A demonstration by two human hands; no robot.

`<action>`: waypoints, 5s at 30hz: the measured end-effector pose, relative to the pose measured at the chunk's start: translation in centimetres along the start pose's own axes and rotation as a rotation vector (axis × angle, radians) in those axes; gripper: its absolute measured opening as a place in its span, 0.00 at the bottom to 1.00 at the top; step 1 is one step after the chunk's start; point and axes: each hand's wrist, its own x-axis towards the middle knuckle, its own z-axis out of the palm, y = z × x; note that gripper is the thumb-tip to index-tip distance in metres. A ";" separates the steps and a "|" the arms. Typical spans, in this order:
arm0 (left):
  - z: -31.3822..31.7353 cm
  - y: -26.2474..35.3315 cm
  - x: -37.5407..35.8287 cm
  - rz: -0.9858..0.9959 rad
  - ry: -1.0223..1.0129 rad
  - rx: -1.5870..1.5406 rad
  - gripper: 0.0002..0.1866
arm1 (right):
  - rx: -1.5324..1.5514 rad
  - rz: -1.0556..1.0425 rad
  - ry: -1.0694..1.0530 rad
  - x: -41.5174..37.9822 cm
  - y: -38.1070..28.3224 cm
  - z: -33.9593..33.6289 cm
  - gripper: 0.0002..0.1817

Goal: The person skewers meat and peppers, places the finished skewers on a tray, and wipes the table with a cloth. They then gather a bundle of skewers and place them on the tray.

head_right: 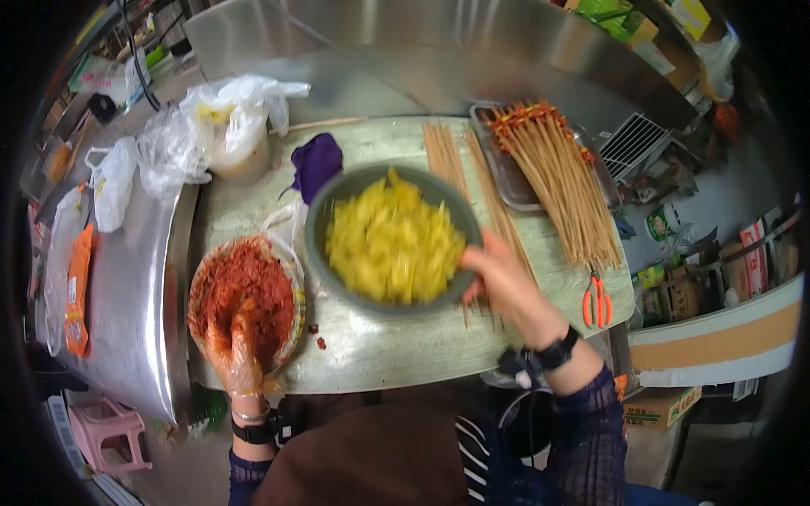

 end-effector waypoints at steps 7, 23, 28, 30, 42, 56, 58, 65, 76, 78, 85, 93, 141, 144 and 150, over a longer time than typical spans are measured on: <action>0.7 0.2 0.5 0.044 -0.006 -0.087 0.23 | -0.018 -0.047 0.253 13.5 -1.2 2.0 0.14; 0.9 0.5 0.5 -0.019 0.035 -0.020 0.19 | -1.247 -0.894 -0.154 16.3 3.9 15.2 0.09; -0.1 -0.2 0.6 0.074 -0.025 0.066 0.22 | -1.322 -0.965 -0.089 13.3 4.5 12.1 0.04; 0.2 0.0 0.7 0.086 -0.017 0.128 0.22 | -1.187 -0.902 -0.066 12.5 4.5 10.6 0.04; 0.4 0.2 0.4 0.069 0.000 0.040 0.22 | -0.918 -1.208 0.385 13.4 -7.2 6.2 0.10; 1.1 -0.6 3.9 0.170 0.036 0.148 0.15 | -0.716 -0.543 -0.010 -2.1 2.4 3.7 0.08; 1.6 -0.1 3.8 0.200 0.053 0.219 0.15 | -0.740 -0.695 -0.042 0.1 0.6 5.3 0.10; -0.1 -1.5 3.4 0.109 0.014 0.272 0.19 | -1.195 -1.002 0.045 17.8 1.0 15.1 0.27; 1.4 0.3 3.2 0.011 0.010 0.087 0.18 | -1.253 -0.924 0.155 21.5 3.2 18.0 0.07; 1.4 0.1 3.1 0.034 0.023 0.078 0.19 | -0.962 -0.778 0.014 18.8 2.0 16.2 0.05; 1.0 -0.4 3.5 0.051 0.022 0.046 0.17 | -0.080 -0.612 -0.023 7.5 -2.7 7.0 0.11; 0.5 -0.5 3.6 0.159 -0.002 0.278 0.16 | -1.219 -0.616 0.180 7.9 3.2 7.9 0.40; 0.6 -0.1 3.0 0.219 0.030 0.528 0.15 | -1.233 -0.996 -0.627 -2.5 10.7 12.1 0.27; 0.1 -0.6 2.8 0.149 0.022 0.439 0.14 | -1.262 -0.930 -0.534 -4.4 10.5 8.1 0.27; 1.2 -0.6 3.2 0.161 -0.092 0.243 0.18 | -1.355 -0.753 -0.186 -10.0 11.4 -1.5 0.29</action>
